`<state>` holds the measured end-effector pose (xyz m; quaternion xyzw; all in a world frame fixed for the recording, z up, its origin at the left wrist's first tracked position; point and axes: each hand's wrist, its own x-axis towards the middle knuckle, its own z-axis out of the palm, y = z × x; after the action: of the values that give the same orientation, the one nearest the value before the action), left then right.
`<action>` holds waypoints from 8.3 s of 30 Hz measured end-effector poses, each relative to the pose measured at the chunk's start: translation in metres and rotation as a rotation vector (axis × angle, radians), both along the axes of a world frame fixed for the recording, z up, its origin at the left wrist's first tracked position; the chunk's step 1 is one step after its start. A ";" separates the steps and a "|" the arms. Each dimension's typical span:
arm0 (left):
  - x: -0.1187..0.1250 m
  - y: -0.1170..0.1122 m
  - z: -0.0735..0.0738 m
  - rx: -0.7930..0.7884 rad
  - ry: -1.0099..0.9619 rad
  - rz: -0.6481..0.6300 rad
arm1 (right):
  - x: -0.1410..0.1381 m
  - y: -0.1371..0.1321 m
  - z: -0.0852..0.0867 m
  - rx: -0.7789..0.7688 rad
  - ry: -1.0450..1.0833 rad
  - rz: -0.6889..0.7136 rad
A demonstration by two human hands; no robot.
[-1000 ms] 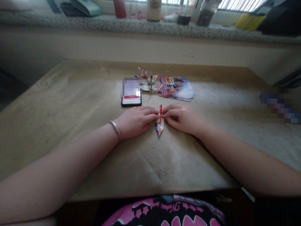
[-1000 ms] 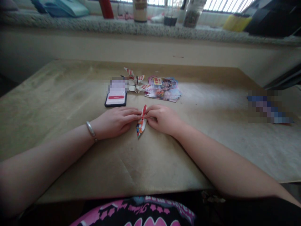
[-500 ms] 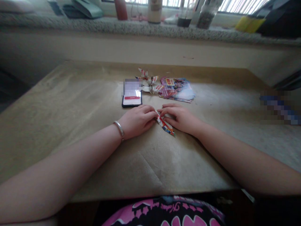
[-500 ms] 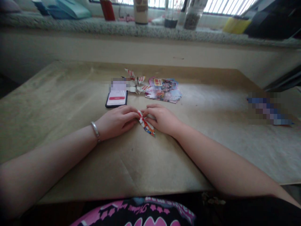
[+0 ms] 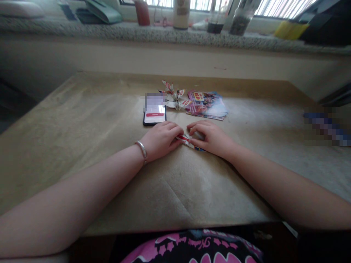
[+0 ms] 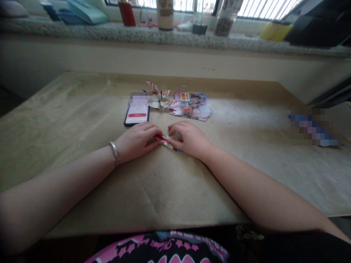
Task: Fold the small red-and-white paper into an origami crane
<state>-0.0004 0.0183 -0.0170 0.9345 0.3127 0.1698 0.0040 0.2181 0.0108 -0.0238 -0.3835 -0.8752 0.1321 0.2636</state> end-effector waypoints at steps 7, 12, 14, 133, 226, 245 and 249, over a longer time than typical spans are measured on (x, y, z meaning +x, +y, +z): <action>0.000 -0.001 -0.001 -0.043 -0.003 -0.009 | -0.001 -0.001 -0.001 0.006 -0.010 -0.011; 0.000 -0.002 0.001 -0.063 0.020 -0.013 | -0.002 0.001 -0.005 -0.041 0.059 0.003; 0.000 -0.002 0.001 -0.062 0.003 -0.014 | -0.003 0.002 -0.006 -0.055 0.084 -0.007; 0.001 0.001 0.006 0.205 0.134 -0.162 | 0.002 0.001 0.003 0.142 -0.035 0.115; -0.009 0.010 -0.003 -0.027 -0.077 -0.200 | -0.003 0.012 -0.004 -0.041 -0.002 -0.147; -0.007 0.010 -0.004 -0.002 -0.030 -0.195 | -0.005 0.011 -0.003 -0.061 -0.028 -0.186; -0.008 0.009 -0.002 0.015 -0.019 -0.196 | -0.006 0.011 -0.002 -0.066 -0.027 -0.193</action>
<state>-0.0083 0.0275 -0.0194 0.9590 0.2185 0.1799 0.0163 0.2125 0.0214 -0.0260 -0.4761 -0.8329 0.1297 0.2506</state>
